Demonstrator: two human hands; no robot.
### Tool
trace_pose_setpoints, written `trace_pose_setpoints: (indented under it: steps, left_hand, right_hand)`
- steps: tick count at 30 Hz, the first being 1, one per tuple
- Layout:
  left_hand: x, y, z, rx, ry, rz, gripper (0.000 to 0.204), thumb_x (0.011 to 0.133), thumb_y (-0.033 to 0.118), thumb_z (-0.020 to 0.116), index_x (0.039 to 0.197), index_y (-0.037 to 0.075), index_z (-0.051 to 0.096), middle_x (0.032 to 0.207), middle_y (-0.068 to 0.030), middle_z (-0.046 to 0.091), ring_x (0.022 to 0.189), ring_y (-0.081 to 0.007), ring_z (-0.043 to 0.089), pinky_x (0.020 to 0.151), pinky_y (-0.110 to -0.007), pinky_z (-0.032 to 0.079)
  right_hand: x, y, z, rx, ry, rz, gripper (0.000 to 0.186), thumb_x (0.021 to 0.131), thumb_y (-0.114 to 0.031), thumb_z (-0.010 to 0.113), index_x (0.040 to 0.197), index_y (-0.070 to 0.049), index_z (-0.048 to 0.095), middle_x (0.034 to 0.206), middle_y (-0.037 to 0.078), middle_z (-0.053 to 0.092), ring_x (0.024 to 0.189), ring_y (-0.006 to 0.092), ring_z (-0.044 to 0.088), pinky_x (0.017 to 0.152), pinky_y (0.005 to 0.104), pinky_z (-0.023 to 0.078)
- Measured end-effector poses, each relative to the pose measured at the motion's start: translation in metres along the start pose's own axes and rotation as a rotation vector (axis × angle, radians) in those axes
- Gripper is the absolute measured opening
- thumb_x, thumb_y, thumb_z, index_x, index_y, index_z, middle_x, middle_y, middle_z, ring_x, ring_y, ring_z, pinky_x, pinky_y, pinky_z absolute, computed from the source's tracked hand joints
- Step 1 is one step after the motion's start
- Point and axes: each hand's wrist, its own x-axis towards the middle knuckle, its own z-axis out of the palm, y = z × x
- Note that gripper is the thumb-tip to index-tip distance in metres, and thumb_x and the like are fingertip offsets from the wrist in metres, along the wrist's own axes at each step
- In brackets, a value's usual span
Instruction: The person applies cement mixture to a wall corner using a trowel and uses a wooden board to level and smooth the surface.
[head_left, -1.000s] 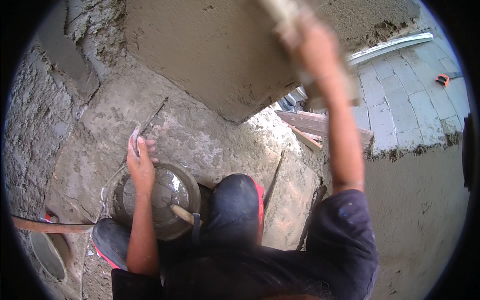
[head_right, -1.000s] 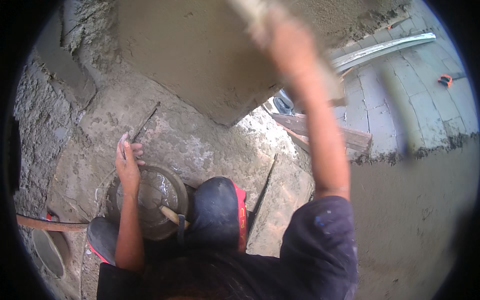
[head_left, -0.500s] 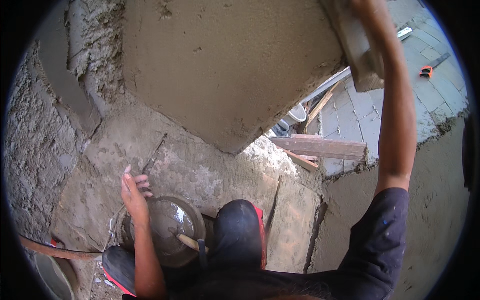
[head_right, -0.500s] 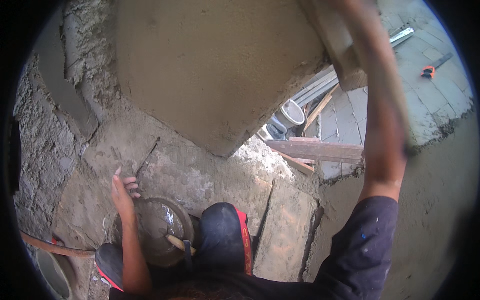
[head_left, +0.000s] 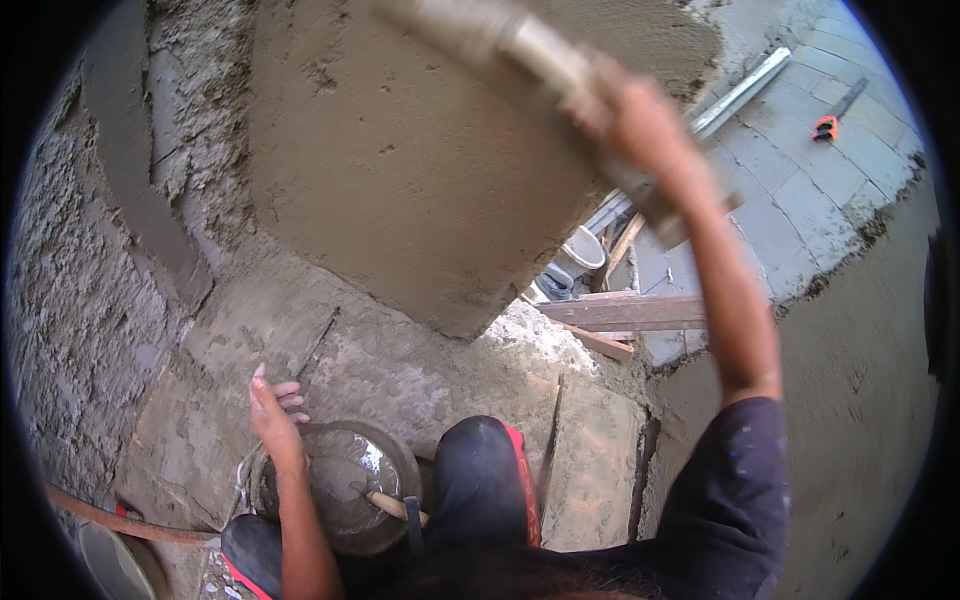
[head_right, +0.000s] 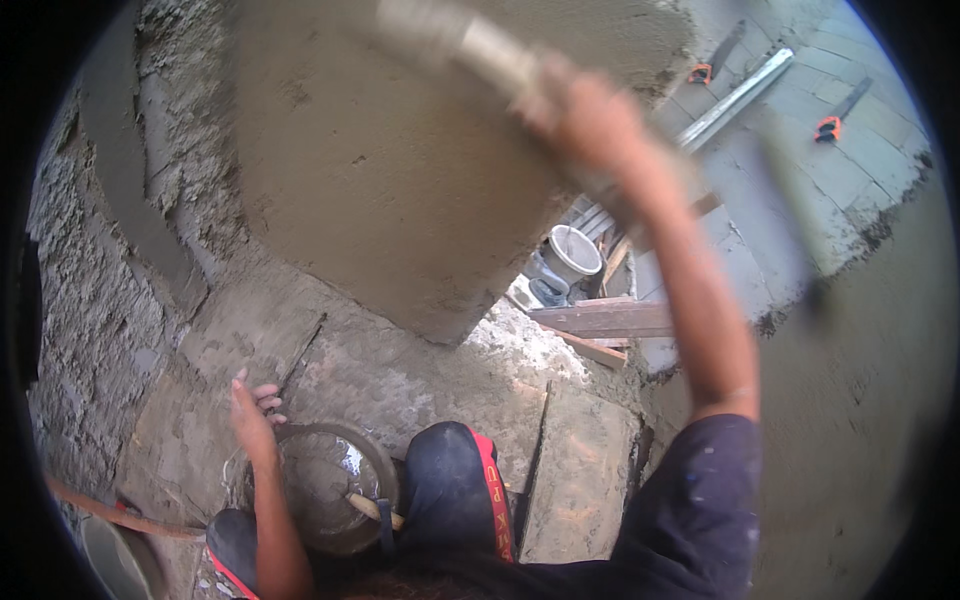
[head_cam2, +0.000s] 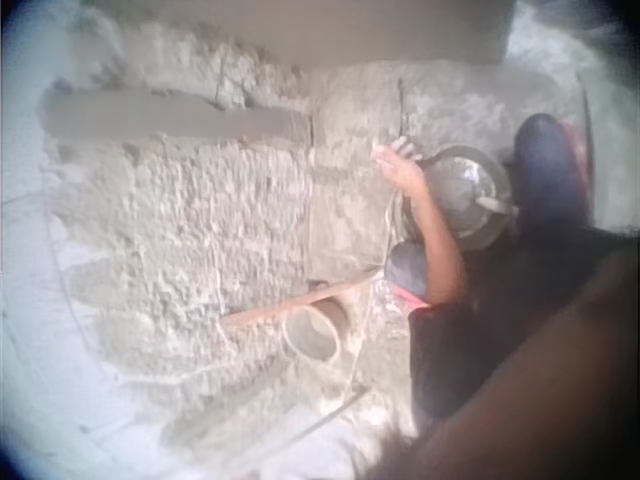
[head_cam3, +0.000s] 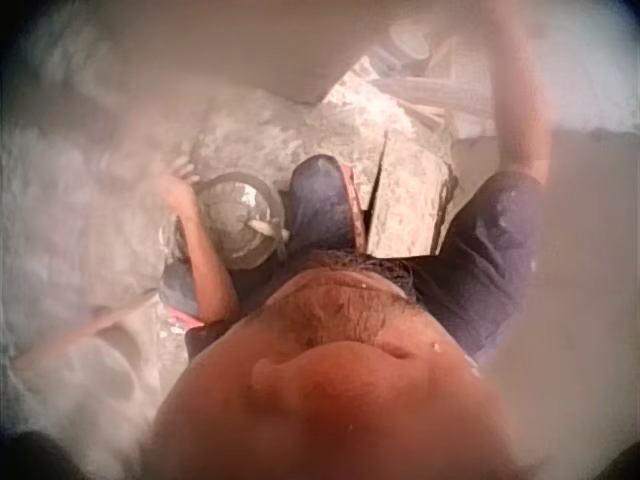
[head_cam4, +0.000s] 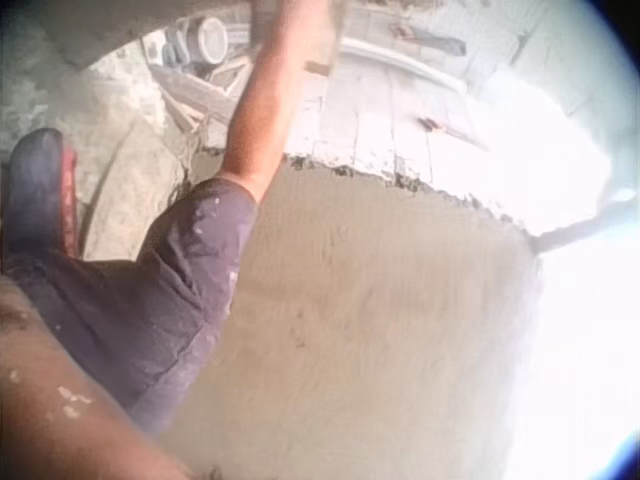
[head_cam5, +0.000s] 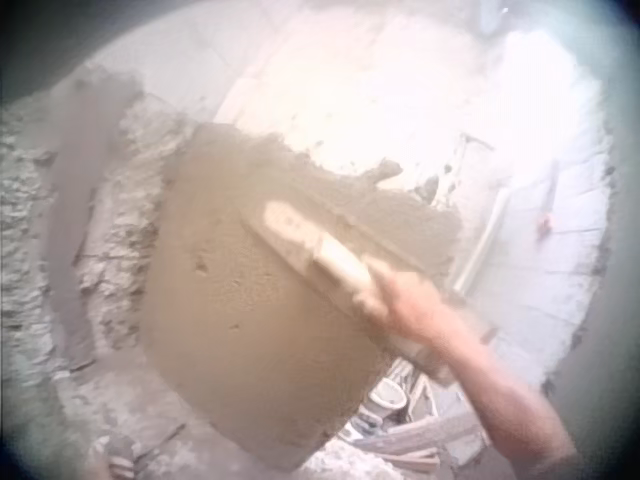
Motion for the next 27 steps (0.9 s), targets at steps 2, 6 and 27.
trace_pose_setpoints:
  steps: [2,6,27]
  left_hand:
    - [-0.003,-0.001,-0.003,0.042,0.002,-0.031,0.057,0.105,0.046,0.036,0.144,0.005,0.044,0.089,-0.0078,0.064,0.072,-0.0113,0.057,0.051,-0.023,0.048]
    - [-0.01,-0.023,0.028,-0.002,-0.104,-0.126,0.06,0.105,0.05,0.036,0.144,0.005,0.044,0.091,-0.0077,0.065,0.075,-0.0111,0.057,0.056,-0.024,0.048]
    - [-0.006,0.003,0.001,0.044,0.025,-0.075,0.065,0.105,0.054,0.032,0.144,0.004,0.044,0.091,-0.006,0.066,0.077,-0.0092,0.056,0.058,-0.023,0.045]
  right_hand:
    - [0.024,-0.038,-0.087,0.124,0.222,-0.05,0.027,0.098,-0.02,0.056,0.118,-0.003,0.062,0.091,0.013,0.069,0.086,0.0222,0.067,0.073,0.0346,0.054]
    - [0.009,-0.054,-0.098,0.571,0.218,0.187,0.036,0.099,-0.026,0.054,0.128,-0.005,0.057,0.101,0.01,0.067,0.083,0.0187,0.065,0.073,0.0331,0.055]
    - [-0.163,-0.026,0.177,0.296,0.066,-0.173,0.056,0.091,-0.035,0.069,0.136,-0.008,0.051,0.099,0.015,0.07,0.08,0.0234,0.07,0.064,0.0337,0.06]
